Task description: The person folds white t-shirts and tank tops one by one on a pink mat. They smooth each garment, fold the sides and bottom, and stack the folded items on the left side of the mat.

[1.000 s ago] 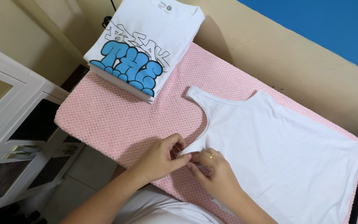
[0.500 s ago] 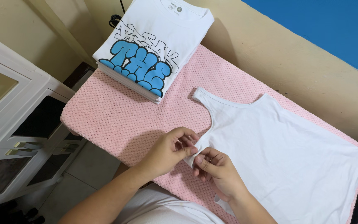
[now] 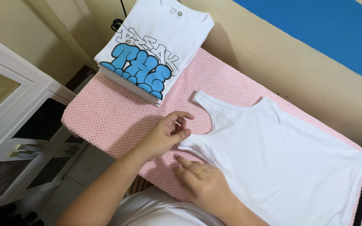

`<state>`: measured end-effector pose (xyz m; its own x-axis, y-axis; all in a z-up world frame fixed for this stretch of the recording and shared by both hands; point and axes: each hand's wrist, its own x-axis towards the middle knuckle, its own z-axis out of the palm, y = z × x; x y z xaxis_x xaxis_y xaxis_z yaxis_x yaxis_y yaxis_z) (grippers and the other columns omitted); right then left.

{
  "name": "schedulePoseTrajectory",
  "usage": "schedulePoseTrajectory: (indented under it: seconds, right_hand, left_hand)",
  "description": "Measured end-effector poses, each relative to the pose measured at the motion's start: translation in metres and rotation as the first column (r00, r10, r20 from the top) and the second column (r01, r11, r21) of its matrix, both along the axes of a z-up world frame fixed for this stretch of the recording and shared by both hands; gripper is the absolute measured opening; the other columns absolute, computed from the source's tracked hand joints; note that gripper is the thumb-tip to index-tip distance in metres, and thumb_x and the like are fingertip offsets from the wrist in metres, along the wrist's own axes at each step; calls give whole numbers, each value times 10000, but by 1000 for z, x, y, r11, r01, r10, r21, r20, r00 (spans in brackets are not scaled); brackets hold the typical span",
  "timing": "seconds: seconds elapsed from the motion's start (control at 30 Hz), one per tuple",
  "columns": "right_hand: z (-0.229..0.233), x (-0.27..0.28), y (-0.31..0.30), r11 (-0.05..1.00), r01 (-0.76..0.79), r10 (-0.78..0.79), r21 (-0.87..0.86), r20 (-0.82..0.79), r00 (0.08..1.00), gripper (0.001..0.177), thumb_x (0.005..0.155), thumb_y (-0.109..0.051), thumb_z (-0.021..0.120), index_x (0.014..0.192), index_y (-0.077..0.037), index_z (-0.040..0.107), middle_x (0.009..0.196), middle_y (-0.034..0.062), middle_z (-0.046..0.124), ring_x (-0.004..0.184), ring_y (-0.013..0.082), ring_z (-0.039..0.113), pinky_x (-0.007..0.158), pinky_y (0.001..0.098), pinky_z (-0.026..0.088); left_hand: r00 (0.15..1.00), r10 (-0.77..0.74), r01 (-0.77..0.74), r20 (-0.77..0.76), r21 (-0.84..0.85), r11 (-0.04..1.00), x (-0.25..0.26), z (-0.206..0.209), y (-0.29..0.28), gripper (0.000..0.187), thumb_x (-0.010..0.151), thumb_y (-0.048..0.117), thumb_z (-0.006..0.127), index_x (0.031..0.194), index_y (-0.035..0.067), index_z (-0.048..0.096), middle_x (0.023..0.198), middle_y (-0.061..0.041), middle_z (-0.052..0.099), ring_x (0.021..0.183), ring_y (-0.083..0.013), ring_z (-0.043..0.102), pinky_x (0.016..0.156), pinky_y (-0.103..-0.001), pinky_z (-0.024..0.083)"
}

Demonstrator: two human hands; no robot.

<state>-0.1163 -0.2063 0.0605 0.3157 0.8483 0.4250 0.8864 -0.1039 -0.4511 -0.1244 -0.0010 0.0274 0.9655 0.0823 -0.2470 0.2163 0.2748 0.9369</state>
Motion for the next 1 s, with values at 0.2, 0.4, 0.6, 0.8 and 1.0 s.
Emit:
schedulePoseTrajectory:
  seconds: [0.2, 0.4, 0.6, 0.8, 1.0]
  right_hand:
    - [11, 7, -19, 980, 101, -93, -170, 54, 994, 225, 853, -172, 699, 1051, -67, 720, 1022, 73, 715, 893, 228, 713, 712, 360, 587]
    - [11, 18, -54, 669, 241, -368, -703, -31, 929, 431, 810, -393, 800, 1071, -74, 673, 973, 107, 687, 850, 300, 702, 676, 412, 573]
    - [11, 0, -69, 764, 13, -303, -645, -340, 890, 325, 840, -143, 688, 1160, -88, 690, 952, 132, 721, 832, 343, 721, 769, 424, 583]
    - [13, -9, -84, 775, -64, -335, -629, -494, 802, 198, 884, -179, 752, 1045, -67, 728, 954, 103, 741, 858, 292, 724, 780, 383, 584]
    - [-6, -6, -200, 508, 709, -837, -489, -473, 274, 247, 825, -139, 778, 1062, -71, 762, 851, 48, 731, 730, 122, 711, 661, 301, 600]
  left_hand:
    - [980, -99, -55, 173, 712, 700, -6, 11, 6, 473, 829, 71, 727, 1287, 103, 614, 1136, -72, 544, 903, -196, 647, 775, -304, 585]
    - [992, -48, -96, 116, 946, 309, -16, 18, -5, 501, 857, 315, 797, 1197, -8, 621, 1021, -202, 687, 963, -368, 670, 861, -476, 535]
    - [999, 34, -25, 6, 804, 594, -12, 19, -3, 337, 905, 168, 694, 1219, 55, 645, 946, -157, 711, 817, -293, 703, 765, -425, 579]
    - [941, -100, -302, 322, 937, 178, -13, 15, -16, 359, 851, 57, 688, 1210, 59, 668, 1146, -153, 632, 999, -305, 614, 861, -440, 527]
    - [726, -644, 48, 242, 916, 398, -15, 13, -59, 366, 834, 179, 742, 1194, 124, 702, 1124, -62, 632, 1080, -276, 561, 945, -467, 449]
